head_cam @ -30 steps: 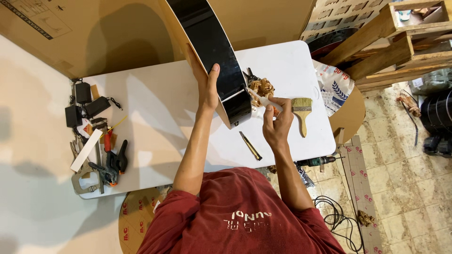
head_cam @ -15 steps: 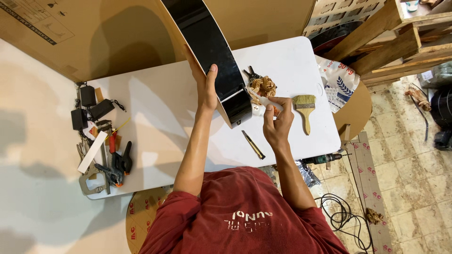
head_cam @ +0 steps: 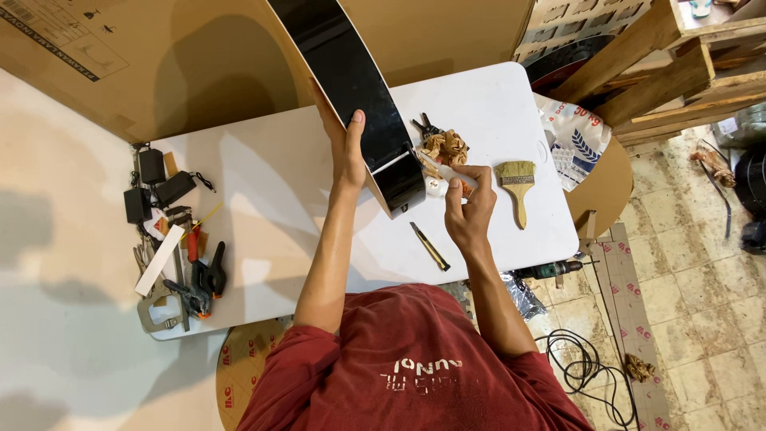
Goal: The person applies glue from a small bottle along the inner edge of a curved black object, likely a guitar body, held vertically on a white table. The person rotates the object to access different sections and continues applying glue along the seam.
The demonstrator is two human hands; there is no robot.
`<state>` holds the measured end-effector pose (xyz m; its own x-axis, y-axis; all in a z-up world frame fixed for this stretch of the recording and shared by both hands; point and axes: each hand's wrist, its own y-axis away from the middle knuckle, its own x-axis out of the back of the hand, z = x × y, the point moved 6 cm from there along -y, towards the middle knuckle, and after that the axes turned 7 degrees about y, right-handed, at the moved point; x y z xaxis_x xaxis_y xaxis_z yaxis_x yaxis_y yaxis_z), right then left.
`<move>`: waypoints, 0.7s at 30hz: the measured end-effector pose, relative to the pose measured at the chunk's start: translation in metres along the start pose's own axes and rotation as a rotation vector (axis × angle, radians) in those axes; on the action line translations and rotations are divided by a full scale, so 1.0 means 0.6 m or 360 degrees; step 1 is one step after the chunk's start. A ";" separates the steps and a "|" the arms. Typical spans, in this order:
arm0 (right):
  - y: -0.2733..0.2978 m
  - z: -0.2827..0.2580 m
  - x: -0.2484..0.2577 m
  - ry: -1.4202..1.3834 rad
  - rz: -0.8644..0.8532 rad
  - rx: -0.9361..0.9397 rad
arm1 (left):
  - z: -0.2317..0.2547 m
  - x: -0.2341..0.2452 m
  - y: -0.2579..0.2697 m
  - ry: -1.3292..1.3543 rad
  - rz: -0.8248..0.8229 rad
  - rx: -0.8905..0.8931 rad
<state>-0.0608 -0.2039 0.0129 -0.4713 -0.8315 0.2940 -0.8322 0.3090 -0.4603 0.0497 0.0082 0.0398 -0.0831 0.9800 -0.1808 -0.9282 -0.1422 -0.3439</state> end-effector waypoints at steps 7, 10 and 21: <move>0.004 0.002 0.002 -0.0011 -0.0004 -0.0006 | -0.006 0.003 -0.002 -0.0049 0.0006 -0.0079; 0.005 0.004 0.002 -0.0062 -0.0028 -0.0057 | -0.002 0.001 -0.001 -0.0052 0.0004 -0.0093; 0.003 0.009 0.001 -0.0078 -0.0037 -0.0071 | -0.011 0.005 -0.004 -0.0029 0.0001 -0.0100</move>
<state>-0.0612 -0.2066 0.0077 -0.4377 -0.8601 0.2621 -0.8555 0.3087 -0.4157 0.0539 0.0103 0.0342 -0.0908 0.9822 -0.1644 -0.9035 -0.1507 -0.4012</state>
